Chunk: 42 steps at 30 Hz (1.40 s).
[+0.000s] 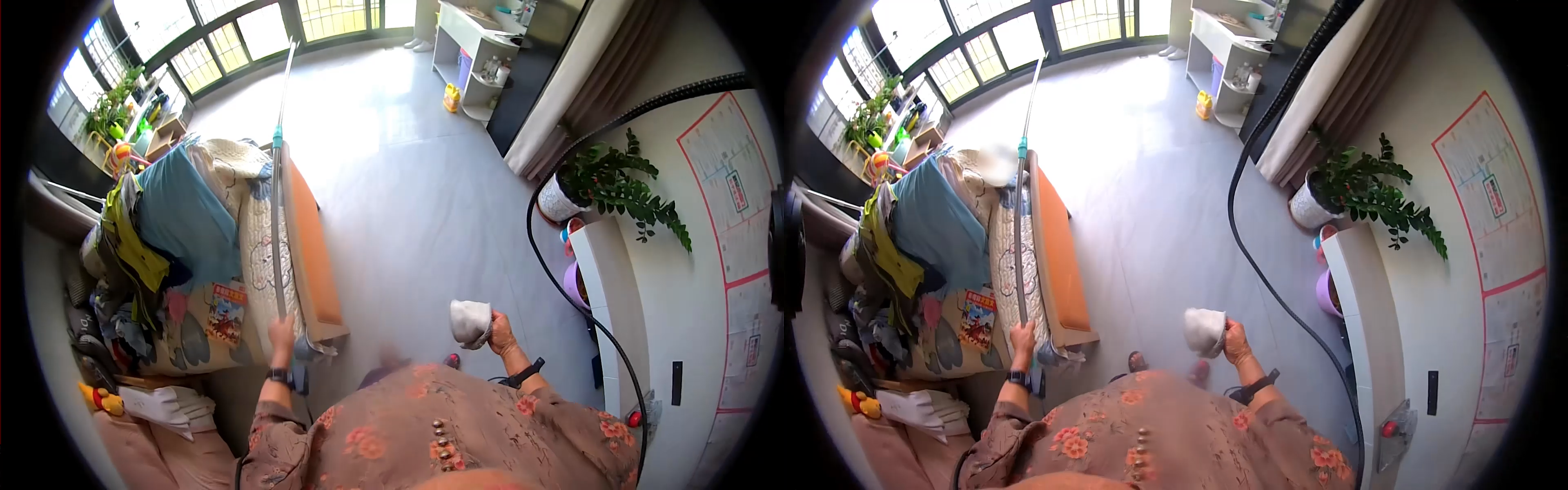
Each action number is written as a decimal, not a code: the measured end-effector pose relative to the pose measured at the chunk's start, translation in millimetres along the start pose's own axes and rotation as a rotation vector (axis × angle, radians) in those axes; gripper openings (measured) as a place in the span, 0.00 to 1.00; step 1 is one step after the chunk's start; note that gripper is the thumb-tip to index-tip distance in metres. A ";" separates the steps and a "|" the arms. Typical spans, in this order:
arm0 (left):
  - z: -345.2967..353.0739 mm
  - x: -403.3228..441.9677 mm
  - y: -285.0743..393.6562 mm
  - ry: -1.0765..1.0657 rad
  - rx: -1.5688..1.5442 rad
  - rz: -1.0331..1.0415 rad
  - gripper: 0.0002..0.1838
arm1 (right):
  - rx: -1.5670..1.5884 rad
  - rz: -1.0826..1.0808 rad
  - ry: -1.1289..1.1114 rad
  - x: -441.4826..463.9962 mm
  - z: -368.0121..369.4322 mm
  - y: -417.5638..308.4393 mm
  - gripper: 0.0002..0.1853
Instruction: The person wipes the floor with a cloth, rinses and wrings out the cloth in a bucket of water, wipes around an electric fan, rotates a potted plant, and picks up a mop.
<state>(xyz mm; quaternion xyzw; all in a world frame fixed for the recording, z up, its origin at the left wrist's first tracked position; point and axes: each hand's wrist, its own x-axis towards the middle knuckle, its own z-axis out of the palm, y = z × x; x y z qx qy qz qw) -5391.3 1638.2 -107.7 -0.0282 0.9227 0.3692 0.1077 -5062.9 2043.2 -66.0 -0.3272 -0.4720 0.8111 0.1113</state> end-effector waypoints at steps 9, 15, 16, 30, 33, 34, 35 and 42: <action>-8.1 -42.8 52.9 -0.564 -0.377 0.112 0.12 | -0.180 -0.080 -0.055 -18.4 -40.1 -42.6 0.14; 103.5 -70.5 173.1 -0.463 -0.263 0.275 0.17 | -0.170 -0.188 -0.090 -16.3 -75.6 -66.9 0.13; 111.5 -78.9 180.3 -0.444 -0.135 0.321 0.18 | -0.168 -0.192 -0.082 -18.5 -89.4 -68.6 0.13; 109.3 -173.7 248.5 -0.718 -0.197 0.316 0.15 | 0.541 -0.197 0.295 -91.9 -185.7 -118.4 0.23; 122.8 -180.7 259.9 -0.699 -0.151 0.384 0.15 | -0.086 -0.357 0.414 -82.5 -206.3 -138.9 0.20; 118.7 -184.3 263.0 -0.673 -0.094 0.416 0.15 | -0.244 -0.346 0.412 -83.1 -208.1 -157.5 0.19; 115.2 -185.4 264.1 -0.700 -0.081 0.432 0.15 | -0.346 -0.409 0.441 -85.5 -204.5 -180.3 0.18; 106.5 -164.8 208.7 -0.759 0.101 0.540 0.18 | -1.309 -0.462 0.448 -80.1 -237.4 -376.3 0.17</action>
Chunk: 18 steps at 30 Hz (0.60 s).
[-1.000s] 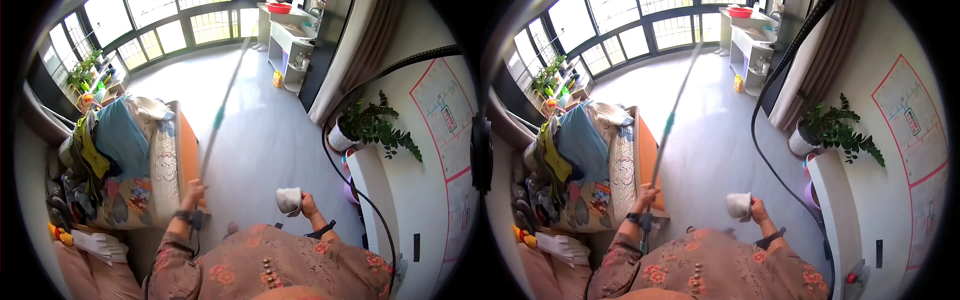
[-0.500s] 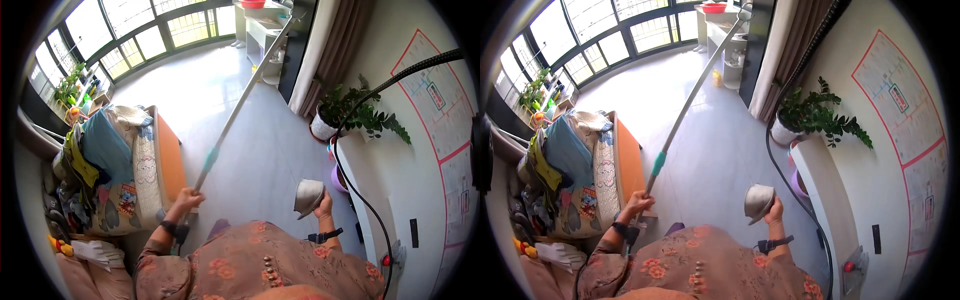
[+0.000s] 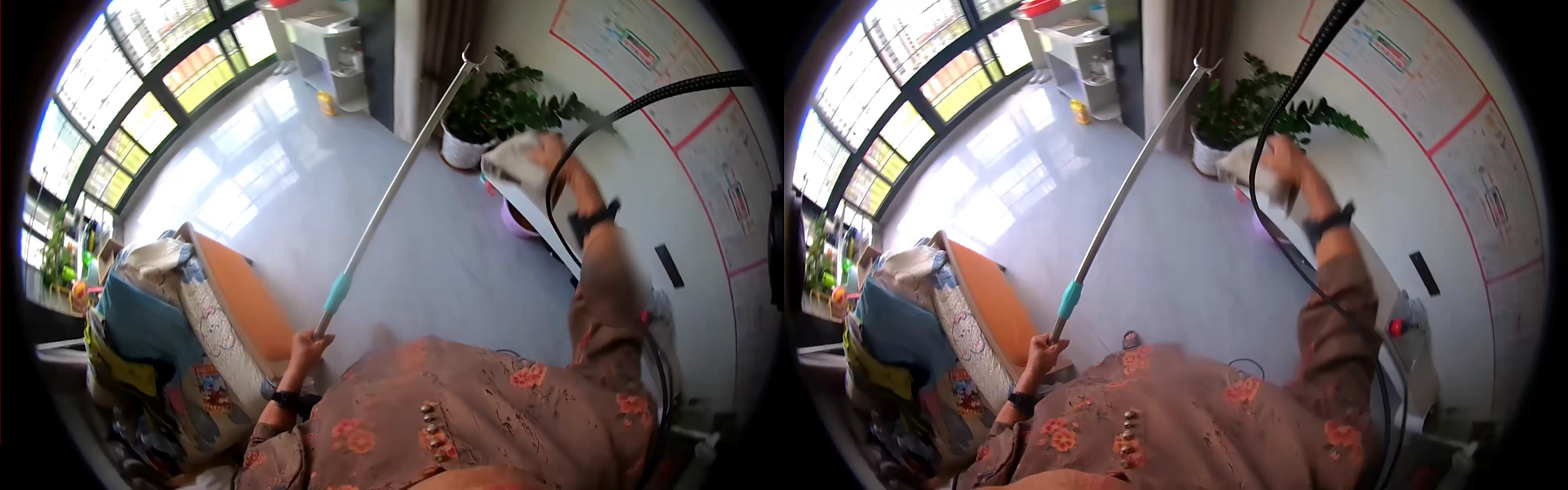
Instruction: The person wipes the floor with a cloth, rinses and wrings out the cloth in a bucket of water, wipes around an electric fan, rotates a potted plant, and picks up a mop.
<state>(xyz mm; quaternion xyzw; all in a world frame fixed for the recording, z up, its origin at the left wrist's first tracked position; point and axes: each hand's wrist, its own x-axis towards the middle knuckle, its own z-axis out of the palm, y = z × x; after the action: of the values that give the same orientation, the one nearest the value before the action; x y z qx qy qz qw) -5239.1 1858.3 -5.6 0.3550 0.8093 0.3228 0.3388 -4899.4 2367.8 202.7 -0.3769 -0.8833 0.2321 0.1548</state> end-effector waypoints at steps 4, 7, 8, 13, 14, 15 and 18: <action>-10.7 -12.7 -7.8 -0.092 0.078 -0.019 0.17 | -0.502 0.023 -0.011 54.3 -69.0 -11.3 0.21; -12.9 -20.3 -30.1 -0.169 0.043 -0.060 0.15 | -1.032 0.051 -0.142 86.6 -83.9 -17.3 0.19; -16.0 -22.9 -30.1 -0.186 0.046 -0.064 0.15 | -1.105 -0.009 -0.183 88.5 -83.5 -15.4 0.18; -30.0 -34.1 -38.8 -0.286 0.202 0.083 0.12 | -1.015 0.119 -0.029 92.0 -56.7 31.3 0.16; -31.9 -35.0 -40.6 -0.299 0.205 0.075 0.12 | -0.988 0.160 0.039 81.3 -43.3 23.4 0.15; -34.2 -36.5 -40.1 -0.331 0.208 0.075 0.12 | -0.937 0.214 -0.039 73.3 -36.2 14.0 0.15; -43.0 -38.1 -39.2 -0.380 0.187 0.027 0.11 | -0.926 0.115 -0.105 70.4 20.9 73.2 0.14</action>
<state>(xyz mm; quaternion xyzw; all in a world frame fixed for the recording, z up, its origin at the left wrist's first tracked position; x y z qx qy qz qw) -5266.8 1794.8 0.9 0.4501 0.7524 0.1780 0.4467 -4912.3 2458.1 153.5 -0.4425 -0.8781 -0.1595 -0.0876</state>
